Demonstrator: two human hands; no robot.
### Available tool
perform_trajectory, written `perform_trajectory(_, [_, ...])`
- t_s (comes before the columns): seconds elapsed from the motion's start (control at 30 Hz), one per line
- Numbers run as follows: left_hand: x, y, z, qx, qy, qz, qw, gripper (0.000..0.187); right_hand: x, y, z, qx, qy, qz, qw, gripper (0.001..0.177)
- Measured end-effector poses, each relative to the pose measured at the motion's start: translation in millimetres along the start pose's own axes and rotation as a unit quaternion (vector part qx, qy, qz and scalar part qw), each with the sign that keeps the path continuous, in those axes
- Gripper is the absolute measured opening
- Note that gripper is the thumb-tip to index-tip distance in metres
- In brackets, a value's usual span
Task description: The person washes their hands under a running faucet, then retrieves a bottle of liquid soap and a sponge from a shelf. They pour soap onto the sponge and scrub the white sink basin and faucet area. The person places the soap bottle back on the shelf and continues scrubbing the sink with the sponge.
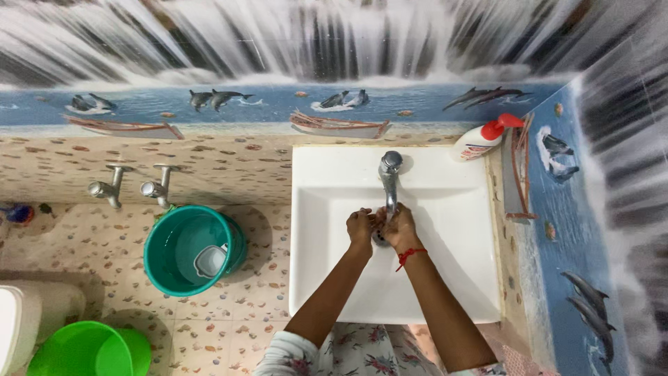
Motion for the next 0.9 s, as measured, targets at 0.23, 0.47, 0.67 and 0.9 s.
perform_trajectory(0.23, [-29.6, 27.7, -18.3, 0.061, -0.068, -0.012, 0.996, 0.042, -18.2, -22.3, -5.4, 0.016, 0.032, -0.029, 0.999, 0.028])
perform_trajectory(0.47, [-58.3, 63.2, -49.7, 0.089, -0.100, -0.103, 0.986, 0.046, 24.5, 29.4, -122.0, 0.105, -0.101, -0.108, 0.984, 0.024])
perform_trajectory(0.67, [-81.5, 89.3, -64.4, -0.127, -0.090, -0.089, 0.984, 0.020, 98.9, 127.6, -192.4, 0.302, -0.275, -0.209, 0.888, 0.033])
perform_trajectory(0.9, [-48.4, 51.4, -24.4, -0.431, 0.065, -0.049, 0.899, 0.017, 30.9, -10.7, -108.7, 0.197, -0.257, -0.135, 0.937, 0.025])
Point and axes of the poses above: each hand's wrist, its own x-axis away from the middle knuckle, its own y-axis out of the palm, z = x × y, the point moved 4 cm from there along -x, towards the middle knuckle, and after that the axes turned 8 degrees about -x, right-handed, at the moved point
